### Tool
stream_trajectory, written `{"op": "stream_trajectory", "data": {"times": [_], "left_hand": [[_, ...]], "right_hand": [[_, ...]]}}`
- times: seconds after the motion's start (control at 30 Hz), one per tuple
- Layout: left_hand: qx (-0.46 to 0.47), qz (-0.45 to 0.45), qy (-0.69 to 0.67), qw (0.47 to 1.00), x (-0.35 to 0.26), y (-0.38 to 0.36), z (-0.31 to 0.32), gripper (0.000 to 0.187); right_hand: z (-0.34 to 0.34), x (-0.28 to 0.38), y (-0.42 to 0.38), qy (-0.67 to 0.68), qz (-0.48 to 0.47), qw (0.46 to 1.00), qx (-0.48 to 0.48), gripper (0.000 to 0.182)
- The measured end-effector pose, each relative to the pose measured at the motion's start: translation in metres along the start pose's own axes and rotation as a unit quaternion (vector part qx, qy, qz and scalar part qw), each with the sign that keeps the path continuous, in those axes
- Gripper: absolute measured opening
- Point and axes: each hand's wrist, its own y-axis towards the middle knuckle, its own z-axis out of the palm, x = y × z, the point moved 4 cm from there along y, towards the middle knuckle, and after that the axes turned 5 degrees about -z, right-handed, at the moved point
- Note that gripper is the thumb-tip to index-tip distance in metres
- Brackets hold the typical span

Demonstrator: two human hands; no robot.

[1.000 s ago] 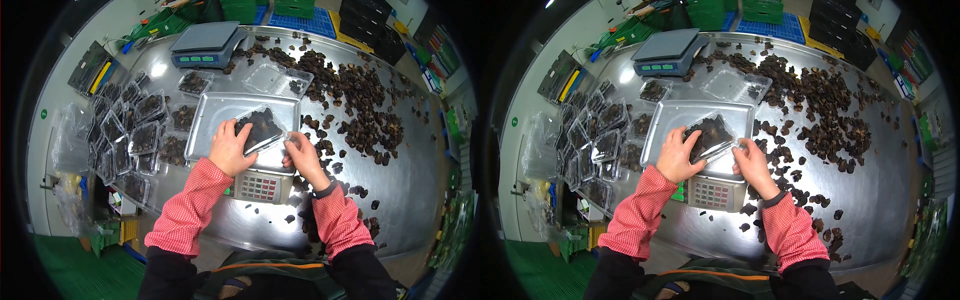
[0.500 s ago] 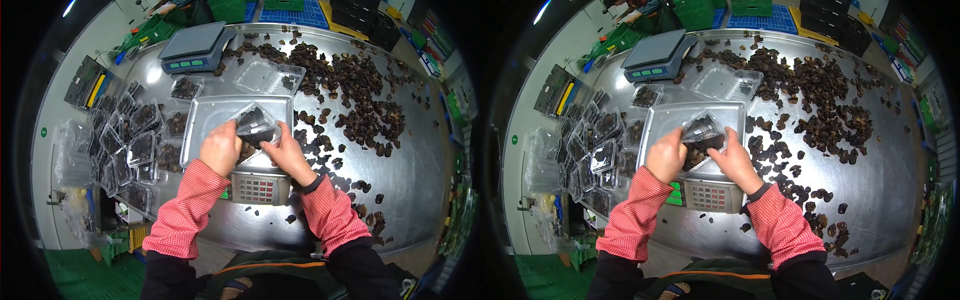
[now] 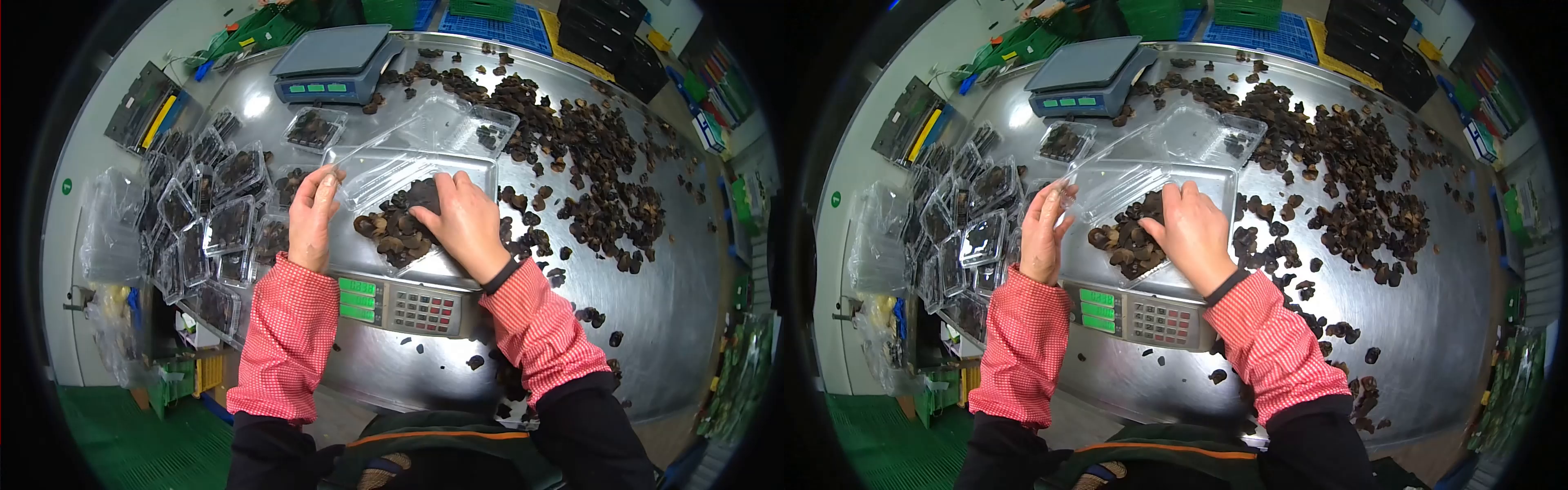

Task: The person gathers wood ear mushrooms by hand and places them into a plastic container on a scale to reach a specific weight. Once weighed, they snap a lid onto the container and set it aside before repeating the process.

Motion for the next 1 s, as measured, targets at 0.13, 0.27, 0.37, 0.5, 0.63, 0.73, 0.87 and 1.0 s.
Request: {"op": "stream_trajectory", "data": {"times": [0.13, 0.27, 0.37, 0.5, 0.63, 0.73, 0.87, 1.0], "left_hand": [[-0.027, -0.035, 0.008, 0.999, 0.026, -0.006, -0.013, 0.046], [-0.008, -0.043, 0.012, 0.999, 0.037, -0.013, -0.015, 0.048], [-0.010, -0.035, -0.006, 0.999, 0.040, -0.012, -0.010, 0.053], [-0.069, -0.085, -0.076, 0.991, 0.048, 0.005, -0.009, 0.068], [-0.042, -0.156, -0.222, 0.962, 0.060, 0.037, -0.005, 0.082], [-0.021, -0.177, -0.282, 0.943, 0.065, 0.047, 0.001, 0.086], [-0.014, -0.167, -0.300, 0.939, 0.063, 0.046, 0.004, 0.086], [-0.007, -0.121, -0.248, 0.961, 0.044, 0.045, -0.001, 0.079]], "right_hand": [[0.014, -0.006, 0.009, 0.016, -0.002, 1.000, 0.014, 0.022], [0.006, -0.022, 0.007, 0.347, 0.117, 0.930, 0.019, 0.026], [0.022, -0.033, -0.002, 0.407, 0.107, 0.904, 0.079, 0.026], [0.009, -0.047, -0.016, 0.275, 0.117, 0.954, 0.002, 0.025], [-0.004, -0.052, -0.022, 0.271, 0.142, 0.951, -0.045, 0.020], [-0.012, -0.021, -0.012, 0.235, 0.060, 0.970, -0.008, 0.019], [-0.007, 0.019, -0.008, 0.083, -0.039, 0.993, 0.075, 0.033], [0.008, 0.006, -0.010, 0.075, -0.033, 0.996, 0.043, 0.033]]}}
